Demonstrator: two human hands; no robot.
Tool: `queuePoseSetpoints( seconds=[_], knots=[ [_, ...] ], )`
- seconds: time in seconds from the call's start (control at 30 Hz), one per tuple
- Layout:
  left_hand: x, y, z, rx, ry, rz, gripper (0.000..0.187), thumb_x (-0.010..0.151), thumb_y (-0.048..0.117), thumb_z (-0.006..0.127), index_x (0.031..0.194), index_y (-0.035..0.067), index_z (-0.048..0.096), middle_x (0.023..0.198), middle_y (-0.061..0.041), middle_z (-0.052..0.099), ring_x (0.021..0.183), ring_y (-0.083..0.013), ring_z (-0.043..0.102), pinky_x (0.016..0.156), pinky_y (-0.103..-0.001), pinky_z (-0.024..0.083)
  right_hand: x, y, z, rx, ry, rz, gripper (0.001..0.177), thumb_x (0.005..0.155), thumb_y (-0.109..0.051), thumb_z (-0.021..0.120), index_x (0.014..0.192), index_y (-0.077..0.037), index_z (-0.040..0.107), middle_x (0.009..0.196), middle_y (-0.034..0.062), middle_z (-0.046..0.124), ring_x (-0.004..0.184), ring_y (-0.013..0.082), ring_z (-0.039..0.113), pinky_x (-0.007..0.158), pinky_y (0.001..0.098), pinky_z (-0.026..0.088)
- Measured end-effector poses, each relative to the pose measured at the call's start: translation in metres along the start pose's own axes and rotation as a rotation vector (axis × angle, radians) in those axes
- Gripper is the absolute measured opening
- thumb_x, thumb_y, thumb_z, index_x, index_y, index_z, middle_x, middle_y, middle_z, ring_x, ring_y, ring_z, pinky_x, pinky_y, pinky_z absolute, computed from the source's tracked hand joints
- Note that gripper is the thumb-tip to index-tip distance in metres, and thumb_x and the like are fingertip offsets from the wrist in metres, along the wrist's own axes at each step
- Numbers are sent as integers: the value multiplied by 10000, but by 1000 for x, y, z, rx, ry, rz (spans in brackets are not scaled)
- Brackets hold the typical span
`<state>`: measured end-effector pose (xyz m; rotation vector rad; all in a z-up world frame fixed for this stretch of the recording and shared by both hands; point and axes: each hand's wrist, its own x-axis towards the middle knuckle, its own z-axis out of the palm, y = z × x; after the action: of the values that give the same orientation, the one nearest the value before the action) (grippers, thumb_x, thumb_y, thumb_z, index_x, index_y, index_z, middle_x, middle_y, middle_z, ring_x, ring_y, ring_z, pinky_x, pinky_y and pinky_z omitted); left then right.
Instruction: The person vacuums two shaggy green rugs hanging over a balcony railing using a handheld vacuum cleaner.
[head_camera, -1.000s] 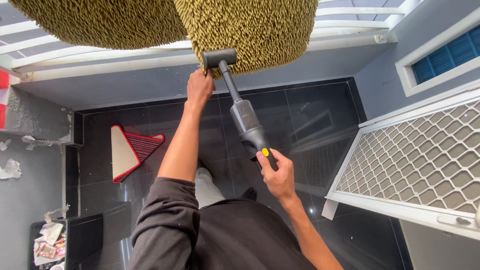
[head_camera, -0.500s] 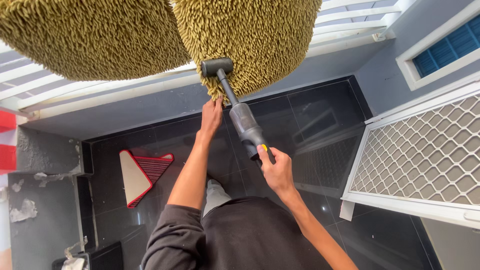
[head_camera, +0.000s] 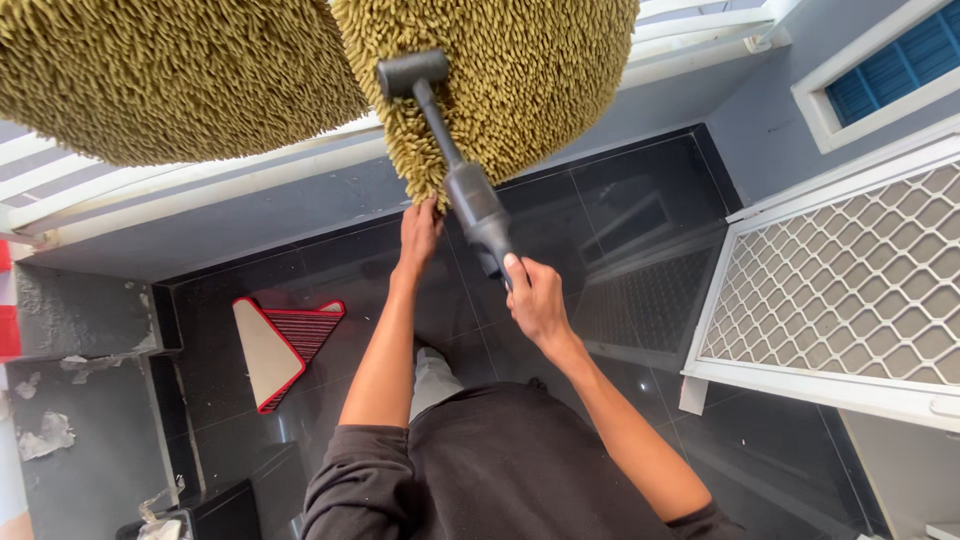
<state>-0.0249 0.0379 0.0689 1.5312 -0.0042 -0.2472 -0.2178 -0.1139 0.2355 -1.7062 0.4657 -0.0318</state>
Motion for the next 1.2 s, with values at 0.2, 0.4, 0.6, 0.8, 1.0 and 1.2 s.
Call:
queuePoseSetpoints(
  seconds=[0.2,0.4,0.6,0.8,1.0,1.2],
  knots=[
    [6,-15,-5,-15,-10,-28,379,1043,353,513,812,58,567,613,16,490,524,-99,427,504,-310,325,-49,40,-14,-9,-26,102,498,1036,-370,507,648,-59,493,491,12,507,406,82,492,383,280,402],
    [1,-13,-1,16,22,-1,356,1030,332,520,826,49,595,625,17,487,538,-93,415,502,-319,323,-70,44,-16,73,-10,158,480,1039,-333,529,646,-59,503,518,2,500,424,71,461,382,277,373],
    [-14,21,3,244,78,125,407,1024,318,516,786,-1,601,578,-23,501,526,-119,446,515,-338,364,-30,13,-8,74,31,38,517,1034,-346,531,608,-54,508,462,6,492,377,77,464,351,266,352],
    [-22,38,18,153,67,161,378,1051,312,501,854,5,598,610,6,446,560,-96,388,521,-348,328,45,-26,1,309,-25,62,511,1036,-348,552,630,-39,511,468,11,457,363,79,399,340,261,282],
    [-3,-6,14,72,52,59,397,1056,309,497,816,20,625,622,-30,512,545,-121,445,509,-334,355,36,-21,-10,157,-107,-21,497,1052,-382,491,674,-60,520,498,8,485,397,86,445,370,274,341],
    [17,5,4,-383,18,-419,312,1054,238,390,927,4,553,724,-102,601,576,-176,575,563,-329,478,-37,16,-32,-444,-53,-154,438,999,-348,575,719,-12,590,489,102,533,423,159,559,455,368,407]
  ],
)
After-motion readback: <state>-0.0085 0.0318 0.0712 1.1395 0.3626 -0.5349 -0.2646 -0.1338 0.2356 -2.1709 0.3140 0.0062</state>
